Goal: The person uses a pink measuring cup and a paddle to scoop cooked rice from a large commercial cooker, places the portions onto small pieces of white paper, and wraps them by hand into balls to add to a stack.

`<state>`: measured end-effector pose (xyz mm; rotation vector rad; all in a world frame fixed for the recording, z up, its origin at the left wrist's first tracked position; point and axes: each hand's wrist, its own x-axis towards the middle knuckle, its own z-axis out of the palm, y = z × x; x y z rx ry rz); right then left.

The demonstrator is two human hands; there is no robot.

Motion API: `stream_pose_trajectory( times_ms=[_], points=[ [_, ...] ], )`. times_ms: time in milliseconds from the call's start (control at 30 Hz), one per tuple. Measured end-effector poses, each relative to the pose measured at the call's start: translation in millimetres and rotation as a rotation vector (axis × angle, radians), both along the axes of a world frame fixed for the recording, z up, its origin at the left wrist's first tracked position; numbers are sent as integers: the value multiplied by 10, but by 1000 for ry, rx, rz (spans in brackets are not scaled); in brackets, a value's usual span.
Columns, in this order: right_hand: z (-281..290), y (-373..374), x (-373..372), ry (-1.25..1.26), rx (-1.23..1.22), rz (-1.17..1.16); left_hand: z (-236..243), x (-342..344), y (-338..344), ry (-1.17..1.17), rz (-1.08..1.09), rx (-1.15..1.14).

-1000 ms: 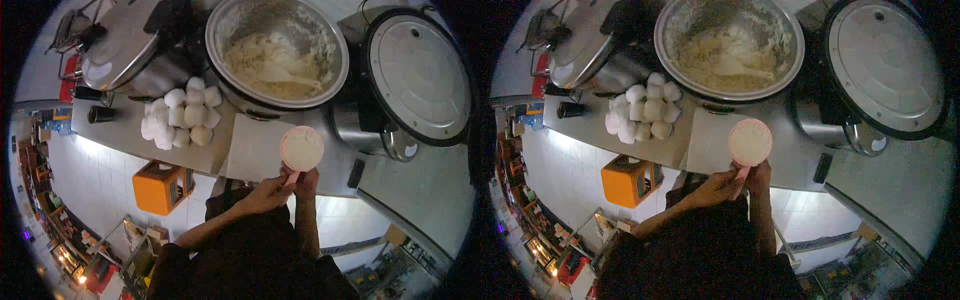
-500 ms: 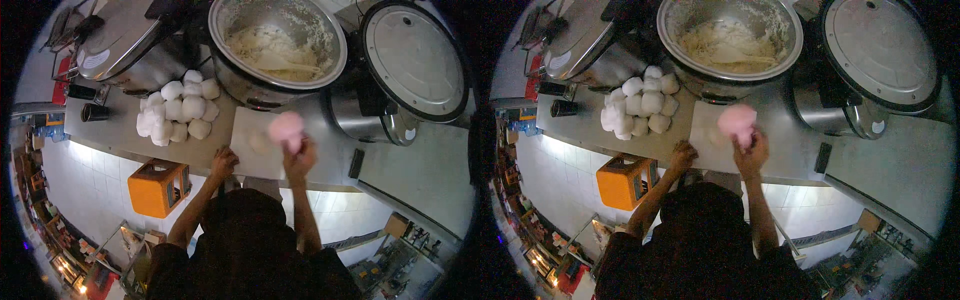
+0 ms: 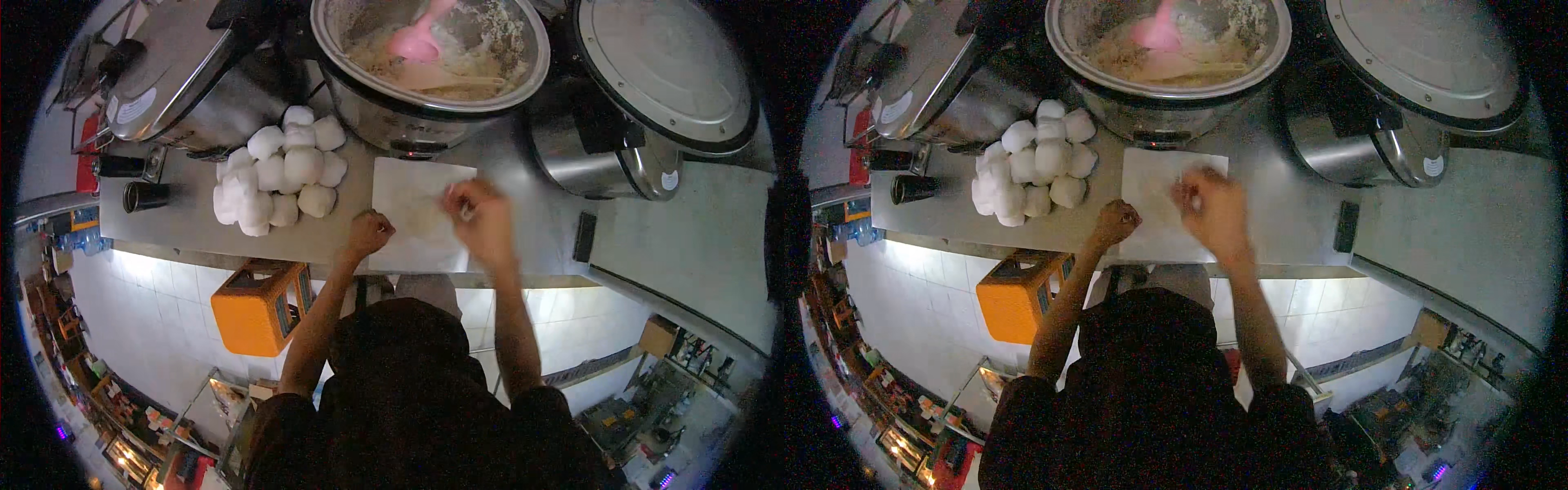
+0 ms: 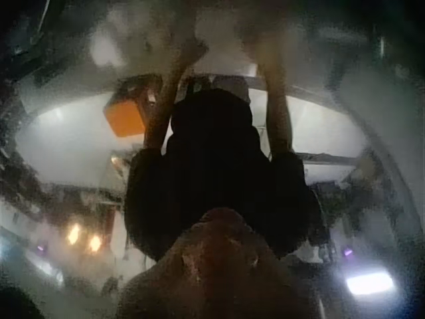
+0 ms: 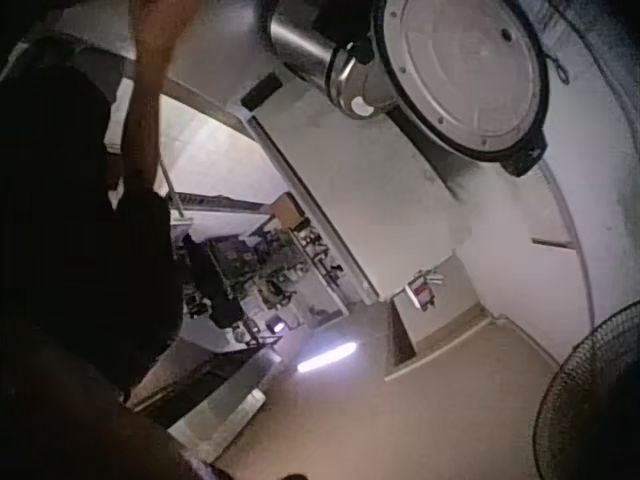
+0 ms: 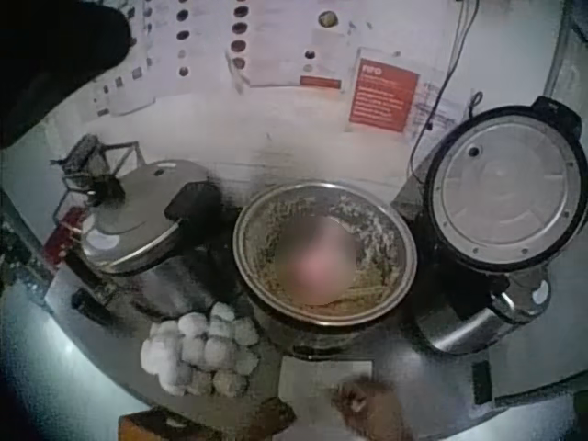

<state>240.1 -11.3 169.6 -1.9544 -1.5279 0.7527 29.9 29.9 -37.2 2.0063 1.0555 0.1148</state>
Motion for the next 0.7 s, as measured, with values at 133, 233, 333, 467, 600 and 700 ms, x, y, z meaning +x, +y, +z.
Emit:
stream_pose_trajectory(
  times_ms=[133, 233, 333, 467, 600, 700],
  points=[
    [-1201, -959, -239, -429, -91, -35, -34, 35, 65, -67, 15, -93],
    [-1518, -1279, -178, -382, -50, -105, -106, -5, 43, -120, 50, 97],
    [-1548, -1367, 30, -272, 70, -78, -93, -71, 126, 22, -6, 50],
    [-1427, -1330, 163, -211, 111, -32, 402, -114, 40, 40, -152, 89],
    [-1485, -1350, 212, -361, -3, 81, 610, -161, -338, 22, -266, 302],
    [-1604, -1341, 326, -218, 159, 118, 362, -183, -486, 63, -316, 388]
  ],
)
